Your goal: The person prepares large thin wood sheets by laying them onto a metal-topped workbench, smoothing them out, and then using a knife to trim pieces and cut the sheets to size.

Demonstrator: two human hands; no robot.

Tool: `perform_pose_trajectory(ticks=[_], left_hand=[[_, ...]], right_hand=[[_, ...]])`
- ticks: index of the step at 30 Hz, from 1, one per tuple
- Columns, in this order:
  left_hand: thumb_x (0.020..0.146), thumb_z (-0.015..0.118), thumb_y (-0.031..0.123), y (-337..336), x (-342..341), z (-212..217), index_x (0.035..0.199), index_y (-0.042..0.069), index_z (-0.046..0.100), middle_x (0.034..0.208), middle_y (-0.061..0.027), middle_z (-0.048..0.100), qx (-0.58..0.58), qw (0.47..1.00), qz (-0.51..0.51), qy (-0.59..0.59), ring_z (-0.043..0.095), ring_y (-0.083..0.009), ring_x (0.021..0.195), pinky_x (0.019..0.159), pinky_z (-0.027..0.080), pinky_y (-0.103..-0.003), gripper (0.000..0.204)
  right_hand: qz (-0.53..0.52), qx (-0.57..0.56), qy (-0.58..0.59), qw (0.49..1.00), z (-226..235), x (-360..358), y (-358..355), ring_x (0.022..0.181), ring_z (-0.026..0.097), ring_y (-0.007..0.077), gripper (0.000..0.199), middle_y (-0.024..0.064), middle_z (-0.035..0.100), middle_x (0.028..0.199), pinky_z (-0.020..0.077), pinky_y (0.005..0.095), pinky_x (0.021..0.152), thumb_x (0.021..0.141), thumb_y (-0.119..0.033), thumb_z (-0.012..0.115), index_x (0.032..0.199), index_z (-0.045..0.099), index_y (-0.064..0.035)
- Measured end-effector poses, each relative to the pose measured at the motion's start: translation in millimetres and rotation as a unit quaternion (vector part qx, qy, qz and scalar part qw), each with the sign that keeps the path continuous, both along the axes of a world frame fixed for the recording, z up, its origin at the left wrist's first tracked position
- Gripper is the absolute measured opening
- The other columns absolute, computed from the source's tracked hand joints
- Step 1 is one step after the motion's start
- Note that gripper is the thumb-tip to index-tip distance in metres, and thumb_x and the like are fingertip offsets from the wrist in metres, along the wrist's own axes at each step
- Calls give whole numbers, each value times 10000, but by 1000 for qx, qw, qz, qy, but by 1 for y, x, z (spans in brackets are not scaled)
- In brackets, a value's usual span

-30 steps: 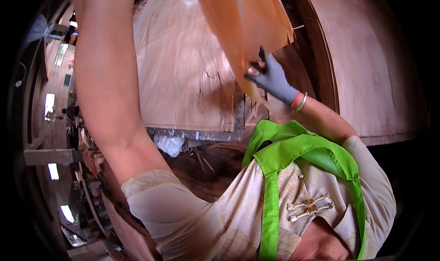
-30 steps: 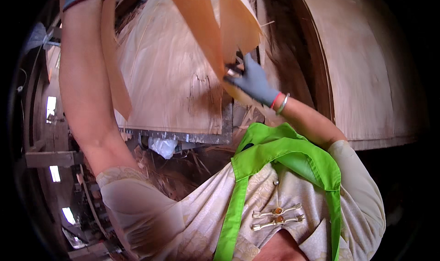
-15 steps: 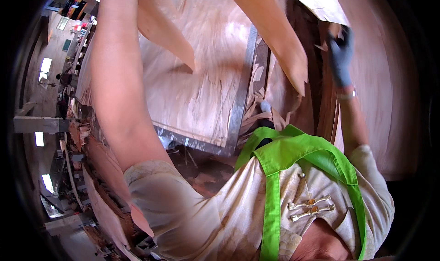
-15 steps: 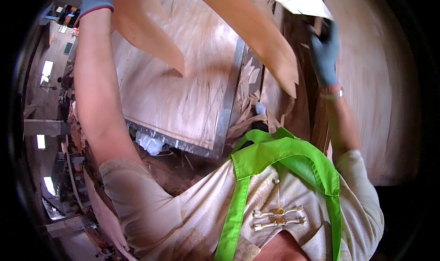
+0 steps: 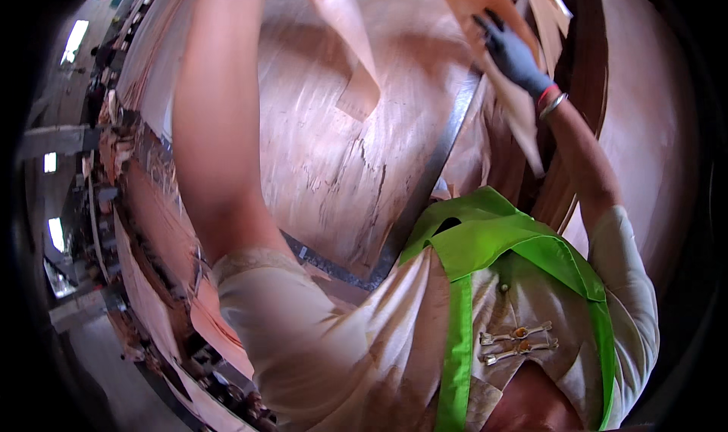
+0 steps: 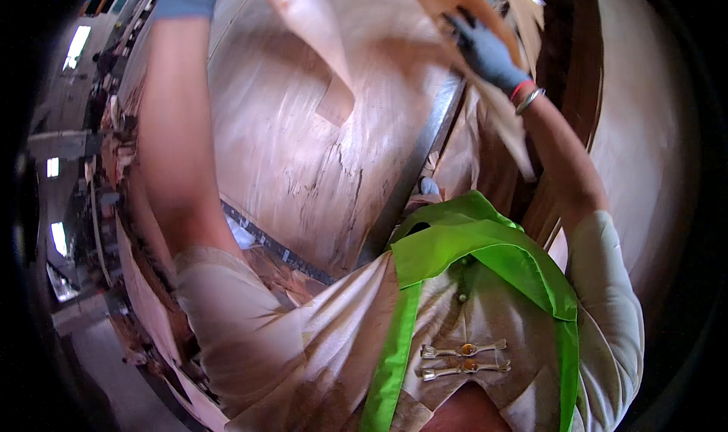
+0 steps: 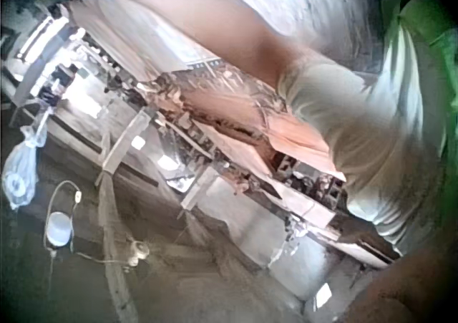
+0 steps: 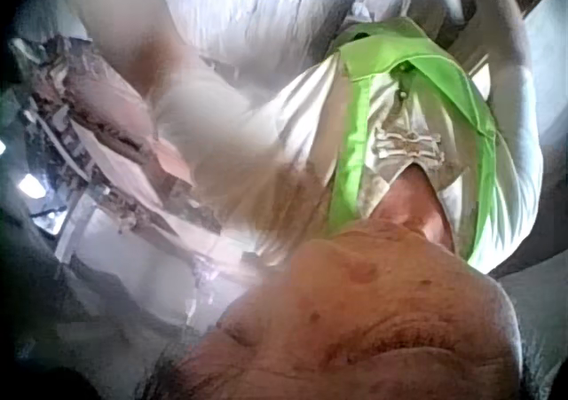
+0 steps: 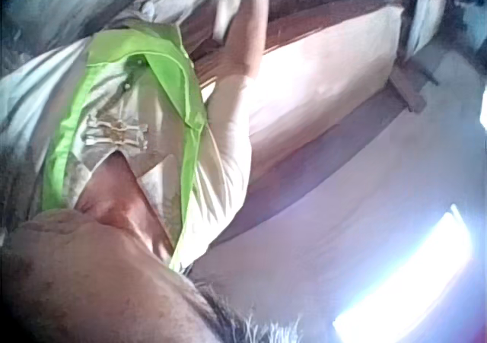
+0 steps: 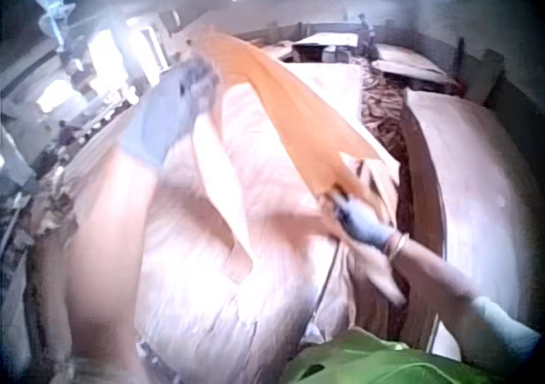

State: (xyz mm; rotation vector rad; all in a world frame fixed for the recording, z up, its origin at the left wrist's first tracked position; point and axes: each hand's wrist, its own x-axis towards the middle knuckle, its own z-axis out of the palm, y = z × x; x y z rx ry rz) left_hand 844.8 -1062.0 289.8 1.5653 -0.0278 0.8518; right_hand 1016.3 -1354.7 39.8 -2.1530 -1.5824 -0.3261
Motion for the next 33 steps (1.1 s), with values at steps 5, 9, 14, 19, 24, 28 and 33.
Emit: perform_pose_trajectory(ticks=[5,9,14,19,24,28,33], left_hand=[[901,505,277,-20,-157,-205,1315,-20,357,1354,-182,342,354,842,273,302,334,-308,1247,1035,289,-395,530],[840,544,445,-140,-210,-301,1382,-25,292,1461,-222,241,387,708,361,468,228,-371,1353,1099,156,-508,761],[790,562,472,-188,-206,-354,1382,-24,293,1452,-213,261,334,681,341,555,215,-342,1361,1104,103,-538,817],[804,543,483,-182,-206,-326,1377,-15,312,1450,-205,271,310,590,328,669,204,-332,1370,1119,88,-501,794],[854,484,481,-166,-250,-352,1392,-6,287,1462,-210,250,156,423,540,711,202,-343,1370,1110,122,-500,752],[895,417,480,-155,-229,-352,1405,-10,254,1465,-219,240,154,445,541,697,224,-353,1359,1098,147,-507,726],[872,488,416,-125,-178,-323,1423,19,224,1473,-238,200,181,421,550,698,173,-397,1366,1077,120,-580,728]], right_hand=[[-42,-27,-29,998,-6,117,70,1205,417,426,536,224,342,1400,397,464,975,851,-83,445,1357,396,-251],[-29,-76,-50,995,-20,185,115,1223,384,469,563,302,326,1377,364,476,1013,813,-46,421,1342,434,-236],[-2,-122,-36,992,-36,261,172,994,579,384,383,204,612,1085,462,443,870,848,-74,400,1185,573,-126],[1,-166,222,961,-65,259,247,711,609,276,233,154,627,808,499,405,610,901,-193,431,1009,589,-60],[84,-307,355,879,-35,220,281,479,522,136,145,63,591,674,444,257,427,859,-55,408,899,543,-22],[212,-305,356,857,22,223,312,562,557,104,238,65,632,748,427,240,422,871,-98,468,1052,593,-6],[267,-186,435,840,109,205,393,730,588,78,294,65,657,904,444,221,515,889,-114,473,1144,583,-19]])
